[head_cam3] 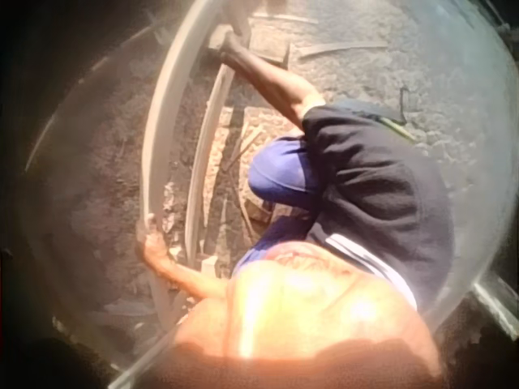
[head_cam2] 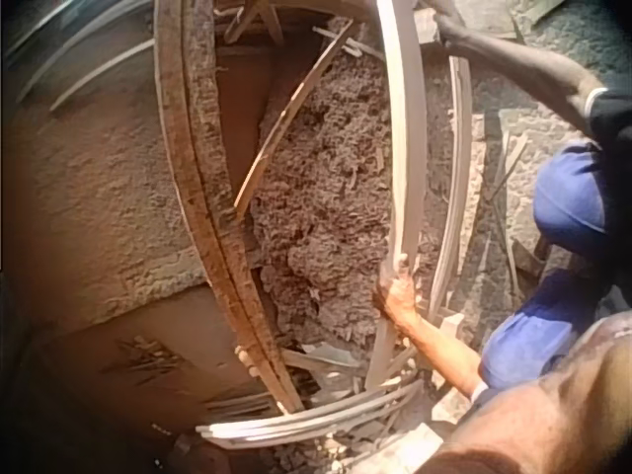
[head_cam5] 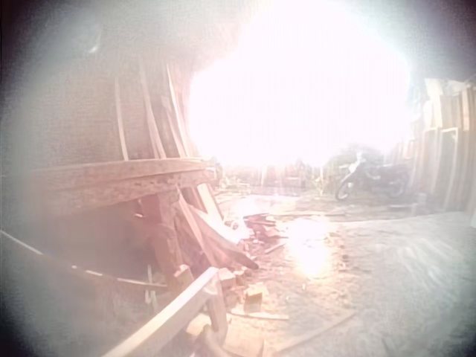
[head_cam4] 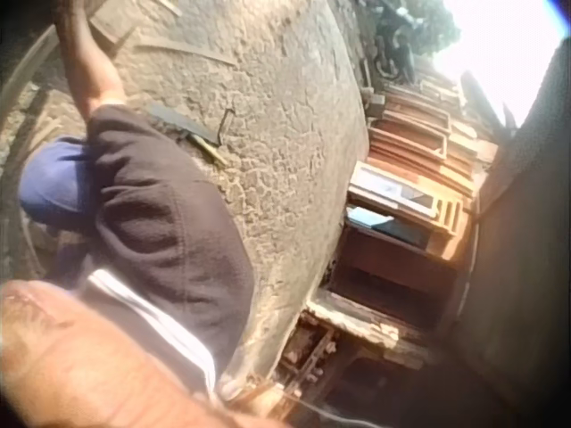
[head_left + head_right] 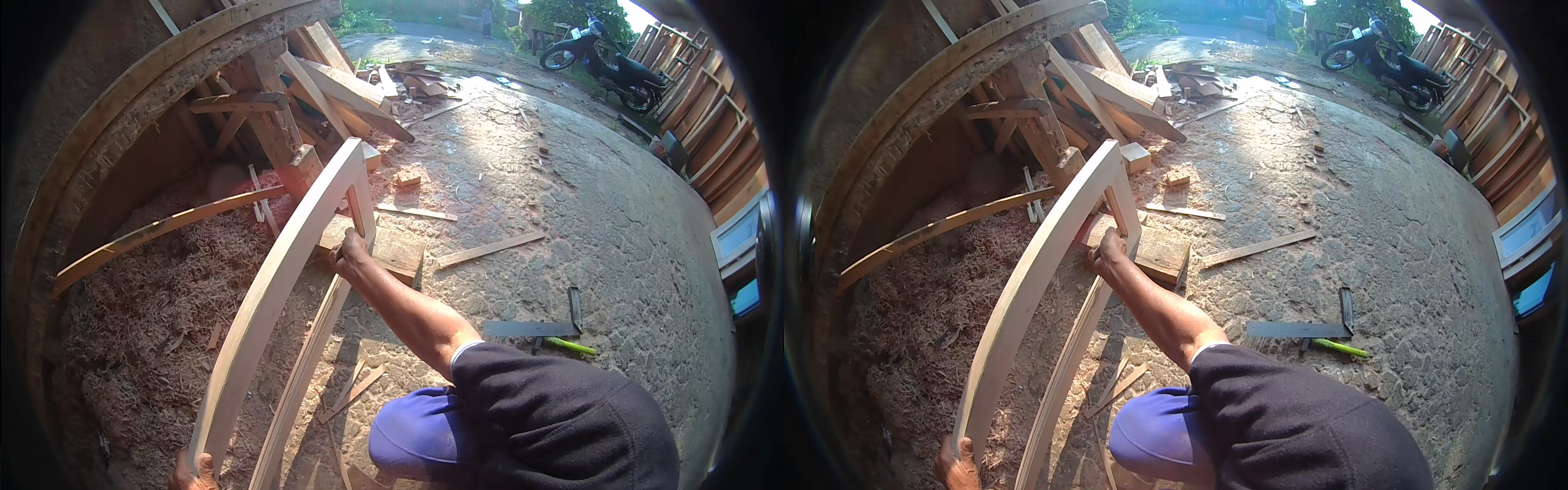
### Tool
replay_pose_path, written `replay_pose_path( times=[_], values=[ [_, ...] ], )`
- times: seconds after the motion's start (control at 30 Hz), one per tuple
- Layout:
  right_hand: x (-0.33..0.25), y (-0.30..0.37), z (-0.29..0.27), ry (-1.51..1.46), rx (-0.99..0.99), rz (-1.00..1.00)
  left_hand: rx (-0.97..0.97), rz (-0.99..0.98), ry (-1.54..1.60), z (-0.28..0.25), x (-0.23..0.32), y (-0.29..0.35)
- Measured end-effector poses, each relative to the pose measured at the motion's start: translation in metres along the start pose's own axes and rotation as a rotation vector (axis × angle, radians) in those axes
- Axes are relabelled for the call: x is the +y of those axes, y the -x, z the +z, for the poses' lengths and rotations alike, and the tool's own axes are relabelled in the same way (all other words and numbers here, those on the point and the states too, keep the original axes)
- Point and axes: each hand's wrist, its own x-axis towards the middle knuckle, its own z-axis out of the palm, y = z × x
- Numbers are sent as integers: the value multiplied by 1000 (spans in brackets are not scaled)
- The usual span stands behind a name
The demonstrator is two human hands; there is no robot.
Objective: The person assembles a curved wooden frame by hand, fitting pieces together and securing them with small wooden pegs. They then retrieve a glass pane and fit it into the frame.
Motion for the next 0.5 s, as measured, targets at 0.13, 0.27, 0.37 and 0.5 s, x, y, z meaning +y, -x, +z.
replay_pose_path(
  times=[0.13,0.27,0.37,0.5],
  values=[
    [1,15,26,-66,-188,-160,-90,-86,61,-1,-1,4],
    [7,16,17,271,-248,-596,91,237,-39,10,-20,-10],
    [7,8,0,434,-326,-623,45,125,-57,15,-33,-10],
    [18,5,2,386,-300,-608,37,85,17,16,-35,-1]
  ],
)
